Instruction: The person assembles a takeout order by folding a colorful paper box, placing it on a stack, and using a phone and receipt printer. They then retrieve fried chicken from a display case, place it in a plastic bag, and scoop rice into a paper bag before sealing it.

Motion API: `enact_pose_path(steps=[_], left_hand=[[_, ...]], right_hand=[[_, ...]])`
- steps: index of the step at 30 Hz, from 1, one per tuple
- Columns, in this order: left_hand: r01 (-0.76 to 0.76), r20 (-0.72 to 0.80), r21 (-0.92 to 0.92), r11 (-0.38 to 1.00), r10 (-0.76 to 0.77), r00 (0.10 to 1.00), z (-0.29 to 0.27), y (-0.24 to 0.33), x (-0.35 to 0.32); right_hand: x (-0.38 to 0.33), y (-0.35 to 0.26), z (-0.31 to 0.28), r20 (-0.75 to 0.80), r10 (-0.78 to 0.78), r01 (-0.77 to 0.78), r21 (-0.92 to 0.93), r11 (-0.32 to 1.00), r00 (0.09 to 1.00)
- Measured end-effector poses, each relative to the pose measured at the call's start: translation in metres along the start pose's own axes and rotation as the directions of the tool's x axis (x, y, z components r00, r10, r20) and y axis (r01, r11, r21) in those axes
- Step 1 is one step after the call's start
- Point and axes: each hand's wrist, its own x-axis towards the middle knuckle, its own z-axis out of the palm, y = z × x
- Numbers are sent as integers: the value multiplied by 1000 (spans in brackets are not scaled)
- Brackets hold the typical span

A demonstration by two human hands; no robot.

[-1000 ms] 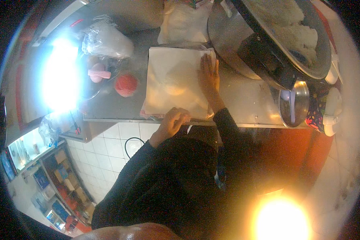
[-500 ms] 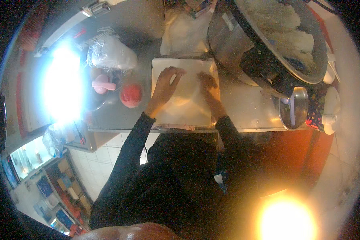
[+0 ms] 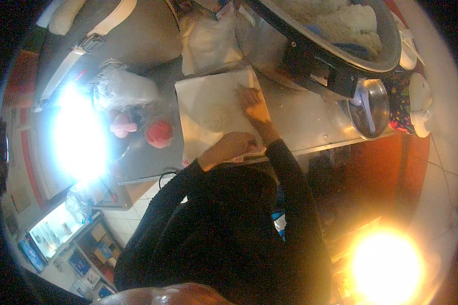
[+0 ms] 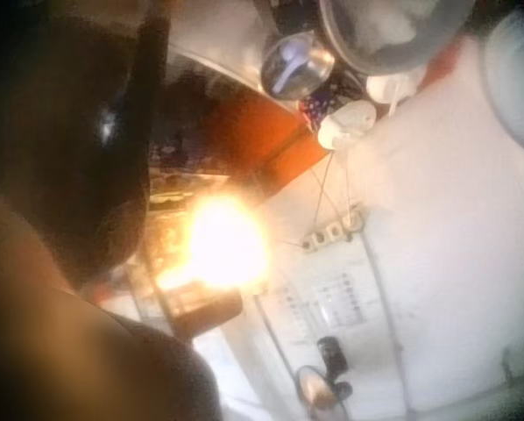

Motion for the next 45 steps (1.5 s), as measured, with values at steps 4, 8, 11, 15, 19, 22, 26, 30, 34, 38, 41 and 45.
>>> enact_pose_path(steps=[4,8,11,15,19,22,26,30,34,38,41,45], left_hand=[[-222,-236,359,906,318,918,39,-6,-3],[-202,-316,213,956,263,911,54,-19,-7],[-225,-383,109,968,250,889,58,-23,-7],[-241,-457,119,963,268,848,60,-22,-9],[-196,-437,55,979,200,877,60,-21,-8],[-231,-439,-22,973,198,876,61,-23,-7],[-234,-470,35,972,222,854,63,-28,-7],[-228,-485,7,974,202,851,67,-28,-8],[-65,-354,89,994,93,931,68,-18,-3],[113,-377,-51,992,-124,918,56,1,-5],[46,-503,-342,939,-224,835,43,12,-23],[48,-465,-525,850,-334,820,33,20,-41]], right_hand=[[15,-8,0,-9,229,-229,-45,972,973],[18,-9,-3,132,129,-93,-251,963,983],[14,-6,-2,176,47,14,-333,943,983],[11,-1,5,83,-12,35,-282,959,996],[7,2,9,19,-52,54,-143,988,998],[5,4,7,-27,-32,33,1,999,999],[16,3,2,-4,64,-63,57,996,998],[24,-5,-19,-205,173,-110,286,952,963],[-3,-16,-64,14,490,-417,548,725,871],[-48,-27,-105,371,613,-699,541,468,698],[-75,-44,-115,519,626,-802,494,335,582],[-99,-62,-109,471,598,-713,652,259,648]])
